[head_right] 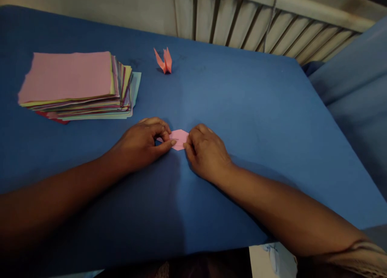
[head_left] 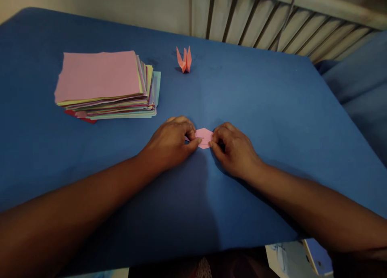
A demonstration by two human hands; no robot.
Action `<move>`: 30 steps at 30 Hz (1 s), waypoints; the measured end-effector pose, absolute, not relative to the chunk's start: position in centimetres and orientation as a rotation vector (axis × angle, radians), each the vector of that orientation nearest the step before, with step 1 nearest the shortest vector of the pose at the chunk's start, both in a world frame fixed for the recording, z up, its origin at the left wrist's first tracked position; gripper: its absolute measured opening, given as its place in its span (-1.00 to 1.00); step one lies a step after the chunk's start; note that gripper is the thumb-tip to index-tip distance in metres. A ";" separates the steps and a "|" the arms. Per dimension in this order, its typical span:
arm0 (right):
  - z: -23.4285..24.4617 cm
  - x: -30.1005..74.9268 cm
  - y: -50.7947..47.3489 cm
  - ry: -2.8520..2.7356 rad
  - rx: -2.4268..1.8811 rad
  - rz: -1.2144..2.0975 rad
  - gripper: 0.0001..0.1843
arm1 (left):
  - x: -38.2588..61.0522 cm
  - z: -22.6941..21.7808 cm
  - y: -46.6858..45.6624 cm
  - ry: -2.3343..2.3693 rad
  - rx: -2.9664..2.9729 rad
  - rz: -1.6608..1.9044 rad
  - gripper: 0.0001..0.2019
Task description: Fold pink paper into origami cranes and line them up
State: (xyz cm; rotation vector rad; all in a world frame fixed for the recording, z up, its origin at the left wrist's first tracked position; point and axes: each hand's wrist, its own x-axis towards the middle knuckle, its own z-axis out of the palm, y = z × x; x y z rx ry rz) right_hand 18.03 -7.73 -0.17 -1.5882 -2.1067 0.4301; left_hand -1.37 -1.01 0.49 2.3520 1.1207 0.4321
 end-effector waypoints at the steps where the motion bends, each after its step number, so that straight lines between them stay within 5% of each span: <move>1: -0.2 18.1 -7.9 -2.130 -1.570 0.396 -0.90 | -1.4 0.5 -1.0 1.128 2.352 0.422 -0.84; 7: -0.2 18.5 -9.4 -2.445 -1.463 0.125 -0.63 | -1.4 0.9 -1.0 1.143 2.384 0.368 -0.82; 26: -0.3 18.8 -9.6 -2.610 -1.384 0.036 -0.58 | -3.4 1.0 -0.5 1.148 2.482 0.404 -0.85; 30: -0.2 18.8 -9.7 -2.615 -1.399 0.033 -0.58 | -3.0 0.5 -1.3 0.781 2.721 0.445 -0.69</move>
